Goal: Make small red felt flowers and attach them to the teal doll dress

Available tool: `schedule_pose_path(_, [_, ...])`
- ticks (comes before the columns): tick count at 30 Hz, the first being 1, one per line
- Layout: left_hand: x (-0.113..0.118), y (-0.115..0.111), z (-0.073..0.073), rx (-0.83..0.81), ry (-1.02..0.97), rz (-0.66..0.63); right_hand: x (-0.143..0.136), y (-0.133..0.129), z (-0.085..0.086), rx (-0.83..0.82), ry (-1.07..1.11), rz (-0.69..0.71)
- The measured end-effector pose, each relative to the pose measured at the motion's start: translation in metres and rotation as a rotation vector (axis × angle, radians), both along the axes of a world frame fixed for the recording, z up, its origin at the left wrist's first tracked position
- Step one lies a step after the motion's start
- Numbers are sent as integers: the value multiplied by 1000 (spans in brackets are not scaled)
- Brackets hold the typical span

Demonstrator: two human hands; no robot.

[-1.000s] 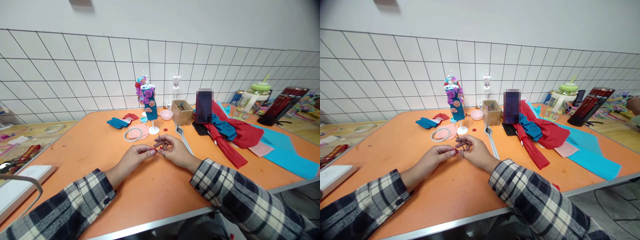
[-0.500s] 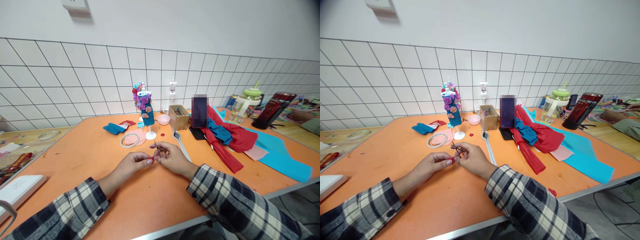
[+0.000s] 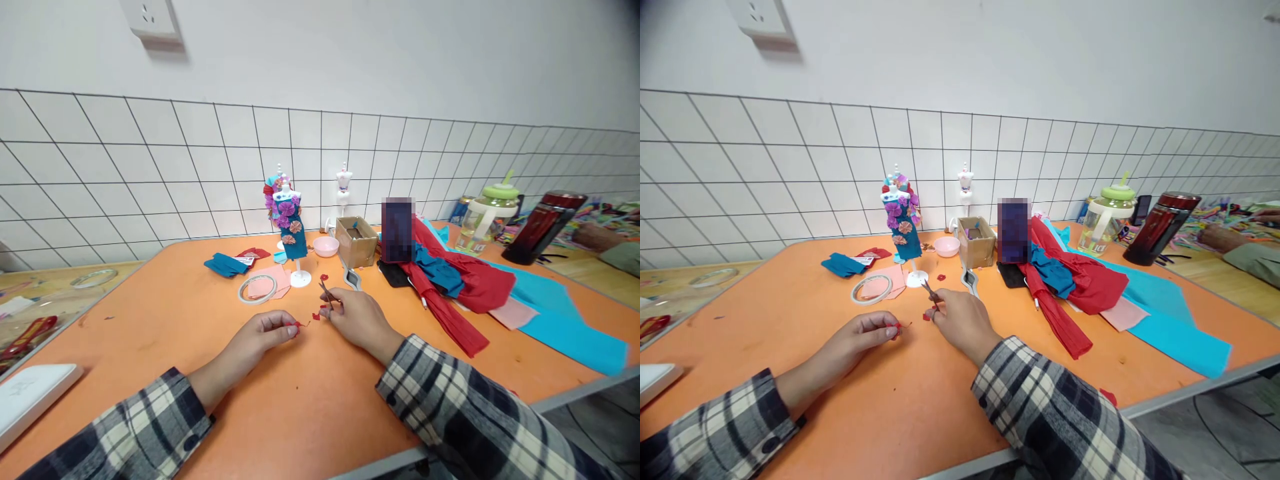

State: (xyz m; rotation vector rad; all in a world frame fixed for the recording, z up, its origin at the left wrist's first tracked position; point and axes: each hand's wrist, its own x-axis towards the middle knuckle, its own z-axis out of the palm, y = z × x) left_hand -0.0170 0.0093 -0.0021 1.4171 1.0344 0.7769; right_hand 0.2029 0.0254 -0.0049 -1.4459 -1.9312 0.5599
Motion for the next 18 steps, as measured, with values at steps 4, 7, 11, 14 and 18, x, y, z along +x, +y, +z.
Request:
schedule_pose_path(4, [0, 1, -2, 9, -34, 65, 3, -6, 6, -222, 175, 272])
schedule_pose_path(7, [-1, 2, -5, 18, -86, 131, 0, -16, 10, -472, 160, 631])
schedule_pose_path(11, [-1, 3, -6, 61, -97, 143, -3, -22, 11, -397, -108, 634])
schedule_pose_path(14, [0, 2, -4, 32, -104, 89, -3, -19, 10, -339, -178, 560])
schedule_pose_path(18, [1, -1, -2, 31, -65, 19, -3, -17, 9, -352, -193, 576])
